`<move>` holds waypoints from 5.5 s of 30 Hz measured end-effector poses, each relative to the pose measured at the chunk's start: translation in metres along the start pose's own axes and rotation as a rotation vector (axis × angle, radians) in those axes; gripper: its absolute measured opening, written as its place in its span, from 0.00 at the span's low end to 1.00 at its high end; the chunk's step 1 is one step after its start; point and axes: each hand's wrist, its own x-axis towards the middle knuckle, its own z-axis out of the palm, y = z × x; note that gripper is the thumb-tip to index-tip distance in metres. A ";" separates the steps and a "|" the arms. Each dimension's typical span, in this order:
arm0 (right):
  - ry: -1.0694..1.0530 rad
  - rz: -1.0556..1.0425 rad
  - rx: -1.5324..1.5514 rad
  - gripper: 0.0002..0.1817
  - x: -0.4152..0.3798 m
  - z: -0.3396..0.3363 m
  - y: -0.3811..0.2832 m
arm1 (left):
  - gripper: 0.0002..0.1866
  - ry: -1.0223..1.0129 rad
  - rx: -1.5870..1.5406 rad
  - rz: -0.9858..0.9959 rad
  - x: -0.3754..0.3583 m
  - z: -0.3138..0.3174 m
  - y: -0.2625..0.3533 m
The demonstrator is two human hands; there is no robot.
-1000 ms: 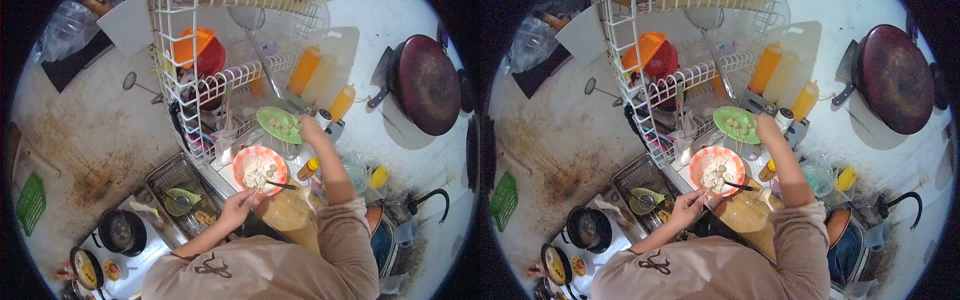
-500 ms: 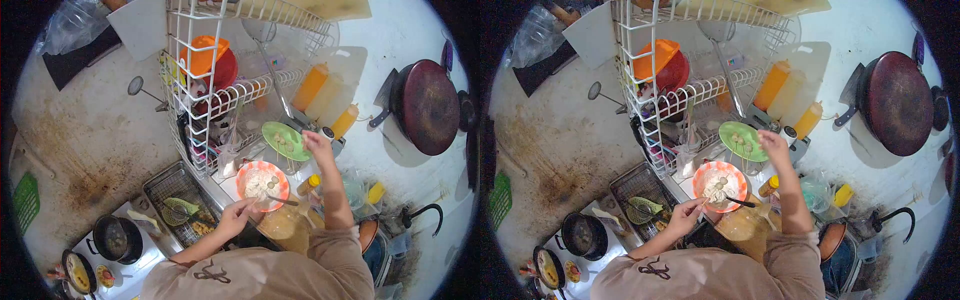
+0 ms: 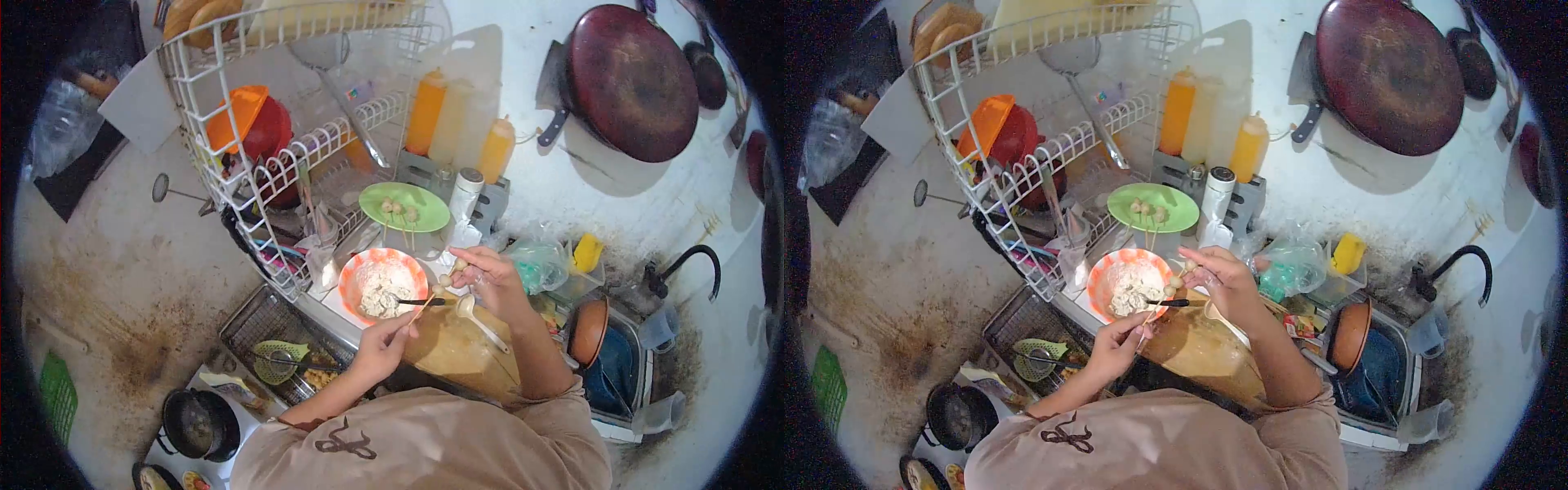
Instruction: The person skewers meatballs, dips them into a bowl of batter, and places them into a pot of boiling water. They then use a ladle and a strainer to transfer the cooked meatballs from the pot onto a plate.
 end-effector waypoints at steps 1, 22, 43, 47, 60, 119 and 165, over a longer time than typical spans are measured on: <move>0.024 -0.014 -0.031 0.20 -0.004 -0.004 -0.002 | 0.14 -0.015 0.023 0.011 0.001 0.003 -0.001; -0.151 -0.237 -0.627 0.20 -0.058 -0.042 -0.014 | 0.19 -0.191 0.591 0.134 0.000 0.015 0.065; -0.229 -0.267 -0.493 0.17 -0.075 -0.029 -0.003 | 0.18 -0.102 0.939 0.101 -0.037 0.038 0.083; -0.238 -0.317 -0.450 0.17 -0.072 -0.023 0.007 | 0.20 -0.051 0.914 0.120 -0.043 0.037 0.076; 0.146 -0.116 0.016 0.30 -0.055 -0.004 0.014 | 0.19 0.130 0.554 0.109 -0.041 0.025 0.054; -0.710 -0.244 0.586 0.07 -0.168 0.241 -0.072 | 0.06 1.177 -0.327 -0.383 -0.303 0.066 0.064; 0.144 0.145 -0.797 0.07 -0.186 -0.087 0.156 | 0.11 0.995 -0.528 -0.931 -0.307 -0.042 -0.125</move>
